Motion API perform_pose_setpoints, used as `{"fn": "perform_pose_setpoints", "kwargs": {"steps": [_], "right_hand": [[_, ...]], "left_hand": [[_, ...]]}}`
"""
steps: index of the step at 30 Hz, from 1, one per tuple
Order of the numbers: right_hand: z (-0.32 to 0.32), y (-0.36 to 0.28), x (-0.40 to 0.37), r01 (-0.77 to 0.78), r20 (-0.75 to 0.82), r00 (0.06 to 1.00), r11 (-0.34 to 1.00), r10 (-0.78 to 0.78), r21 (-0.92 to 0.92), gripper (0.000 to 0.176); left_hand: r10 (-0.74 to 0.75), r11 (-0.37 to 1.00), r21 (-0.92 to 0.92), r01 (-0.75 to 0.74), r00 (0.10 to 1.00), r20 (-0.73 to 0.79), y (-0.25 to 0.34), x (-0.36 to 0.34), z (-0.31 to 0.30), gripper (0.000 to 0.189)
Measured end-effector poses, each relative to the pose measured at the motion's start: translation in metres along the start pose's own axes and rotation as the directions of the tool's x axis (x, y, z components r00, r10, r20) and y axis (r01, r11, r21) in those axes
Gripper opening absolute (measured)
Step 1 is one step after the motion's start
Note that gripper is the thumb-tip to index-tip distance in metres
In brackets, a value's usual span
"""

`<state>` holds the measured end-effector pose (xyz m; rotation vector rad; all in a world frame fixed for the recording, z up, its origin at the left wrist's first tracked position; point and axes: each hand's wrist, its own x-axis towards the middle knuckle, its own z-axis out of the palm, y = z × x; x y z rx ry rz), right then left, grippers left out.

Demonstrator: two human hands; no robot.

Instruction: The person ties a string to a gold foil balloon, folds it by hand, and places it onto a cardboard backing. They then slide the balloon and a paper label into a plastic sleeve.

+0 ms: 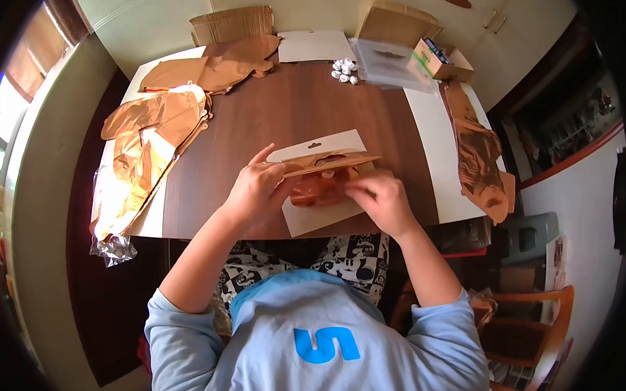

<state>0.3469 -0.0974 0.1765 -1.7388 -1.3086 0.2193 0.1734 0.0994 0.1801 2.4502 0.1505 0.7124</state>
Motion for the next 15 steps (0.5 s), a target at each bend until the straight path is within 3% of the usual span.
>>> {"fn": "perform_pose_setpoints", "kwargs": {"steps": [1,2,3,5,6,9,10,13,15], "right_hand": [[0.002,-0.002,0.009,-0.121,-0.020,0.992,0.992,0.122,0.040,0.011],[0.015,0.020,0.013,-0.243,-0.008,0.970,0.970,0.244,0.028,0.027],[0.021,0.016,0.016,-0.227,-0.117,0.971,0.958,0.209,-0.175,0.035],[0.032,0.009,0.022,-0.236,-0.299,0.951,0.802,0.075,-0.549,0.051],[0.035,0.016,0.023,-0.298,-0.240,0.952,0.761,0.191,-0.576,0.075],[0.038,0.021,0.015,-0.358,-0.332,0.924,0.731,0.188,-0.582,0.083],[0.036,0.028,0.013,-0.314,-0.273,0.945,0.726,0.179,-0.612,0.089],[0.007,0.041,0.001,-0.024,0.024,0.999,0.820,0.045,-0.572,0.086],[-0.021,0.043,-0.001,0.066,0.131,0.991,0.896,-0.009,-0.439,0.061]], "left_hand": [[-0.013,1.000,-0.006,0.013,1.000,-0.010,-0.002,0.000,0.002,0.016],[-0.026,1.000,-0.012,0.026,0.999,-0.020,-0.004,0.000,0.004,0.014],[0.001,1.000,0.009,-0.001,1.000,-0.016,-0.008,-0.001,0.007,0.014],[0.056,0.997,0.050,-0.056,0.998,-0.004,-0.014,-0.006,0.011,0.013],[0.079,0.995,0.056,-0.079,0.997,0.004,-0.013,-0.006,0.010,0.013],[0.139,0.988,0.068,-0.141,0.989,0.045,-0.005,-0.009,0.014,0.014],[0.166,0.982,0.076,-0.170,0.984,0.063,-0.003,-0.009,0.014,0.015],[0.229,0.967,0.094,-0.237,0.969,0.088,-0.004,-0.011,0.020,0.017],[0.264,0.952,0.134,-0.277,0.959,0.106,-0.004,-0.012,0.021,0.019]]}}
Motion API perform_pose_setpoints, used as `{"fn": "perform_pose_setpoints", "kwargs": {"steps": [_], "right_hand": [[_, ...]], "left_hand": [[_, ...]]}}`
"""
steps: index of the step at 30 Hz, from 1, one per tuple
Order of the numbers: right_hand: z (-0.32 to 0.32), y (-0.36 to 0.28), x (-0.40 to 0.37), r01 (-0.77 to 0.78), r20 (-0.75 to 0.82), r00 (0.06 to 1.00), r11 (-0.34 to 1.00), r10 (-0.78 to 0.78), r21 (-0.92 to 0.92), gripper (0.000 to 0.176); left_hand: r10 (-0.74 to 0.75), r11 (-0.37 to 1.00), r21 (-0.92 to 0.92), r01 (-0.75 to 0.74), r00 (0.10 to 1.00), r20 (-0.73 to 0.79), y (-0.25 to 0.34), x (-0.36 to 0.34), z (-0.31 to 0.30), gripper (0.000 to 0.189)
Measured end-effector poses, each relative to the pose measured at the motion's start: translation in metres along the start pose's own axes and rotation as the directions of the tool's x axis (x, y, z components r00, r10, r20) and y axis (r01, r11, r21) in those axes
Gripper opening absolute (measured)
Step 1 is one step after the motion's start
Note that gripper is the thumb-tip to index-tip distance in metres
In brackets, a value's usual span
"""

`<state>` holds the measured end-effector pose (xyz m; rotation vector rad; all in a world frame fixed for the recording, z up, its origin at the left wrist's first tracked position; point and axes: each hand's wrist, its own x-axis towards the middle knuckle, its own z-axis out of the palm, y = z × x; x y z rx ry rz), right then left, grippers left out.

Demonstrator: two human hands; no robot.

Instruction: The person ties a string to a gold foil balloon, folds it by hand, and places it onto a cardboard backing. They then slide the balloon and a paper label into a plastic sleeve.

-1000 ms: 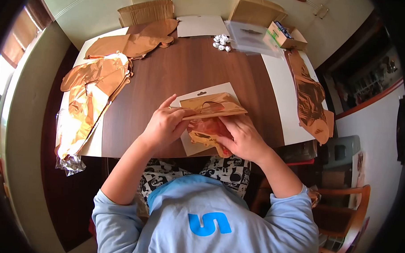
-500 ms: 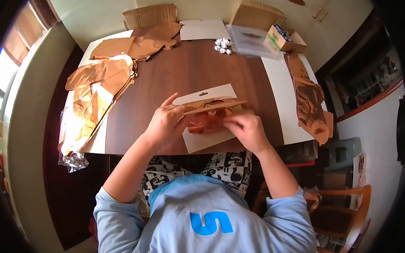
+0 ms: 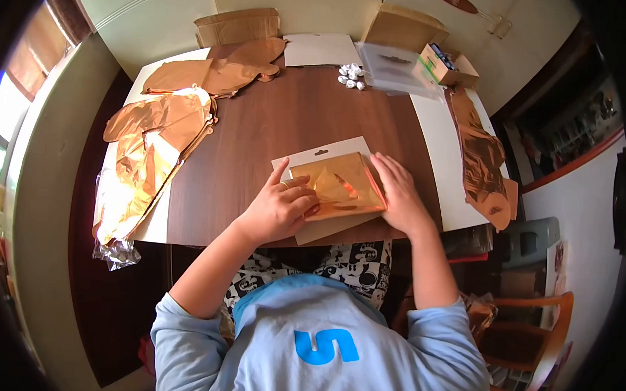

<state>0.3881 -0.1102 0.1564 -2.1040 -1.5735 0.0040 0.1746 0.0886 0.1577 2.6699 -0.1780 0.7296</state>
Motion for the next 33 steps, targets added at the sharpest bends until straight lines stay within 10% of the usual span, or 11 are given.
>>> {"fn": "perform_pose_setpoints", "kwargs": {"steps": [5,14,33], "right_hand": [[-0.049,0.008,0.004,-0.107,0.038,0.994,0.946,0.100,0.305,0.038],[0.023,-0.010,0.049,0.206,0.329,0.934,0.964,-0.142,-0.169,0.068],[0.020,-0.004,0.044,0.287,0.270,0.934,0.941,-0.232,-0.182,0.072]], "left_hand": [[0.016,0.995,0.093,-0.024,0.997,0.079,0.009,-0.001,-0.002,0.037],[-0.176,0.971,0.179,0.156,0.979,0.103,0.022,0.005,0.002,0.081],[-0.389,0.904,0.270,0.332,0.900,0.195,0.033,-0.010,0.015,0.098]]}}
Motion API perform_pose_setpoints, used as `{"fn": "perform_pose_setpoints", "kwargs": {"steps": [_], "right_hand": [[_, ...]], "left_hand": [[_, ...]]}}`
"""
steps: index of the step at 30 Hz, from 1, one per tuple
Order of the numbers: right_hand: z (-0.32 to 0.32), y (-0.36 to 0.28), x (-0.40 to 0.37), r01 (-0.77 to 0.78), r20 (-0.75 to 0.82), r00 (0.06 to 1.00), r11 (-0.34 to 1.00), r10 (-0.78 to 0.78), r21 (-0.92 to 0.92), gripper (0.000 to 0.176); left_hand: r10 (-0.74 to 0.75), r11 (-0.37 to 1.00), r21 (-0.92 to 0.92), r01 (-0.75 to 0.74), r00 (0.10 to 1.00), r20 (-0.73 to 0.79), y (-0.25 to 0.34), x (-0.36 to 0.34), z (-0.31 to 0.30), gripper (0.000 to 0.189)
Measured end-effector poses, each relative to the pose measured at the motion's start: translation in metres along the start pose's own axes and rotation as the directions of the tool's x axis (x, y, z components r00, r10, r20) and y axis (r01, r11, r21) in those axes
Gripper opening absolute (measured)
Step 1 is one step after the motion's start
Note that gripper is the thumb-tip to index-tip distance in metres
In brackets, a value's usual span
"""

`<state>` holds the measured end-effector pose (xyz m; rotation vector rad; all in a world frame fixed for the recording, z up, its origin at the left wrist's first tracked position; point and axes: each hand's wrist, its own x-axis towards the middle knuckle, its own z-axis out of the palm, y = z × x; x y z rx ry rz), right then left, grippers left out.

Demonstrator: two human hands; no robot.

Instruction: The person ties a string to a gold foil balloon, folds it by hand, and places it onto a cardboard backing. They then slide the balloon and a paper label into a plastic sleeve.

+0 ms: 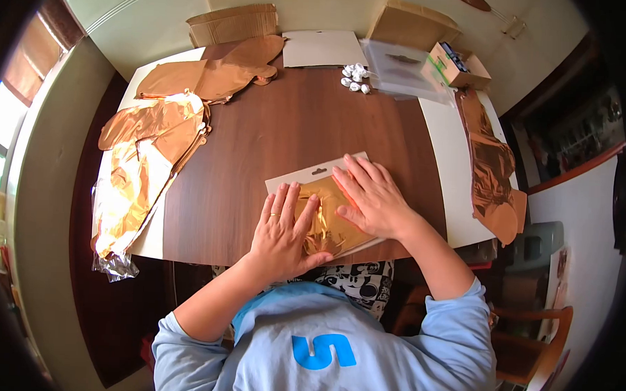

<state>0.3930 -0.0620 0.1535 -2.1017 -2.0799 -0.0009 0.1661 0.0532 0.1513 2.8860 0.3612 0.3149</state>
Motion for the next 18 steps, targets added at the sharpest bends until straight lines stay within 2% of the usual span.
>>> {"fn": "perform_pose_setpoints", "kwargs": {"steps": [3,4,6,7,8,9,10,11,13,15,17,18], "right_hand": [[-0.010,-0.009,-0.025,-0.077,0.009,0.997,0.993,0.076,0.089,0.071],[-0.016,-0.011,-0.032,-0.114,-0.013,0.993,0.978,0.118,0.174,0.071],[-0.017,-0.015,-0.053,-0.161,-0.194,0.953,0.931,0.233,0.327,0.067],[-0.018,-0.022,-0.061,-0.168,-0.276,0.915,0.899,0.295,0.404,0.065],[-0.029,-0.035,-0.070,-0.256,-0.366,0.836,0.881,0.408,0.398,0.045],[-0.019,-0.041,-0.085,-0.301,-0.441,0.723,0.817,0.531,0.491,0.020],[-0.025,-0.054,-0.098,-0.348,-0.416,0.636,0.723,0.650,0.597,0.017],[-0.020,-0.060,-0.121,-0.453,-0.262,0.611,0.601,0.747,0.658,0.028],[0.002,-0.079,-0.147,-0.447,-0.135,0.578,0.451,0.805,0.772,0.037],[0.019,-0.096,-0.165,-0.550,0.212,0.514,0.129,0.831,0.825,0.038],[0.033,-0.110,-0.159,-0.376,0.450,0.515,-0.280,0.730,0.883,0.041],[0.049,-0.112,-0.159,-0.220,0.469,0.649,-0.442,0.599,0.870,0.051]], "left_hand": [[0.062,0.998,-0.019,-0.062,0.998,0.025,-0.004,-0.002,0.000,0.099],[0.064,0.998,-0.010,-0.063,0.997,0.040,-0.004,-0.002,-0.001,0.099],[0.070,0.997,0.009,-0.071,0.995,0.067,-0.003,0.000,-0.004,0.099],[0.086,0.996,0.005,-0.086,0.994,0.063,-0.004,0.001,-0.004,0.099],[0.098,0.995,0.003,-0.098,0.993,0.060,-0.006,0.001,-0.004,0.099],[0.109,0.994,0.000,-0.110,0.992,0.060,-0.007,0.001,-0.004,0.100],[0.125,0.992,0.000,-0.125,0.990,0.070,-0.008,0.000,-0.004,0.100],[0.144,0.990,0.000,-0.144,0.987,0.077,-0.009,0.002,-0.006,0.100],[0.181,0.983,-0.003,-0.182,0.979,0.091,-0.009,0.005,-0.007,0.101],[0.212,0.977,-0.005,-0.212,0.972,0.102,-0.006,0.006,-0.007,0.101],[0.233,0.973,-0.021,-0.232,0.969,0.082,-0.004,0.007,-0.005,0.101],[0.242,0.970,-0.029,-0.240,0.968,0.074,-0.002,0.006,-0.005,0.100]]}}
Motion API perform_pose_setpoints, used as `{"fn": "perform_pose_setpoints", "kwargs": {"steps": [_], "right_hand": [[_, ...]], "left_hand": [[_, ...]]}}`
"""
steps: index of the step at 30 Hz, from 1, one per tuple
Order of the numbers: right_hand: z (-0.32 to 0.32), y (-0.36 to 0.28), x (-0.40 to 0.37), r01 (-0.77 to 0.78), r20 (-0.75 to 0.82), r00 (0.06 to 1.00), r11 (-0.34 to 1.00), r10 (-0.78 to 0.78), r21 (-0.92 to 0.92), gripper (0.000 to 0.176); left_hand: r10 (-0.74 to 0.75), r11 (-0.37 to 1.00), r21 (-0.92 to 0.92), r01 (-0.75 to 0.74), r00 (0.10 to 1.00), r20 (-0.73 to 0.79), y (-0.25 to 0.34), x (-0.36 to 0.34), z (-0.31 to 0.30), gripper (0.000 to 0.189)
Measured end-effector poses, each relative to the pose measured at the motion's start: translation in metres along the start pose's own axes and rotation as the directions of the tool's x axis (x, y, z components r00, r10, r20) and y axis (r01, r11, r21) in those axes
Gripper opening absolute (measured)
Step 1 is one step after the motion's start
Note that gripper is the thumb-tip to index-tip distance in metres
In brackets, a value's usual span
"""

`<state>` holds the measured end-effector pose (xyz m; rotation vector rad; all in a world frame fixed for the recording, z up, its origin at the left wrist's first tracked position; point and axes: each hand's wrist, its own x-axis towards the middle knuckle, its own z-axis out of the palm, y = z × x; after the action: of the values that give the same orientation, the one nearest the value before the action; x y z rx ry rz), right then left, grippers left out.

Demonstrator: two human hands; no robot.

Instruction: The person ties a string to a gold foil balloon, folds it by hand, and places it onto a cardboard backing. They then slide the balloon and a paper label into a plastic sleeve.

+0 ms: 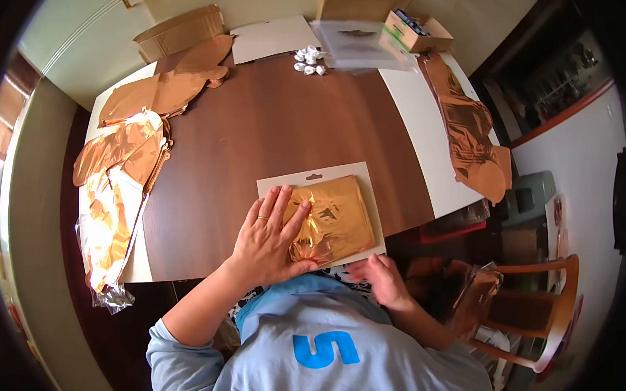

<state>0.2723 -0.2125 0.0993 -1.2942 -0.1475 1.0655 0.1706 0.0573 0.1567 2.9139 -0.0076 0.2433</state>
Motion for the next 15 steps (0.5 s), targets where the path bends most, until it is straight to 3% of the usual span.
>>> {"fn": "perform_pose_setpoints", "kwargs": {"steps": [3,6,9,12,15], "right_hand": [[0.046,-0.012,0.007,0.063,0.027,0.997,0.952,-0.074,0.299,0.052],[0.058,-0.017,0.005,-0.016,-0.022,1.000,0.968,0.023,0.250,0.047],[0.051,-0.006,-0.001,0.214,-0.119,0.972,0.974,-0.205,0.071,0.032],[0.051,-0.016,0.001,0.171,-0.165,0.977,0.954,-0.133,0.246,0.028],[0.055,-0.026,0.005,0.245,-0.187,0.958,0.960,-0.219,0.131,0.026]], "left_hand": [[0.023,1.000,0.004,-0.023,1.000,-0.002,0.006,0.001,-0.002,0.099],[0.055,0.998,0.004,-0.055,0.998,-0.028,0.011,-0.002,-0.002,0.098],[0.055,0.998,0.000,-0.055,0.997,-0.044,0.015,-0.001,-0.002,0.097],[0.056,0.998,0.016,-0.055,0.997,-0.058,0.018,0.002,0.001,0.097],[0.056,0.998,0.010,-0.055,0.995,-0.088,0.021,0.002,0.000,0.097]]}}
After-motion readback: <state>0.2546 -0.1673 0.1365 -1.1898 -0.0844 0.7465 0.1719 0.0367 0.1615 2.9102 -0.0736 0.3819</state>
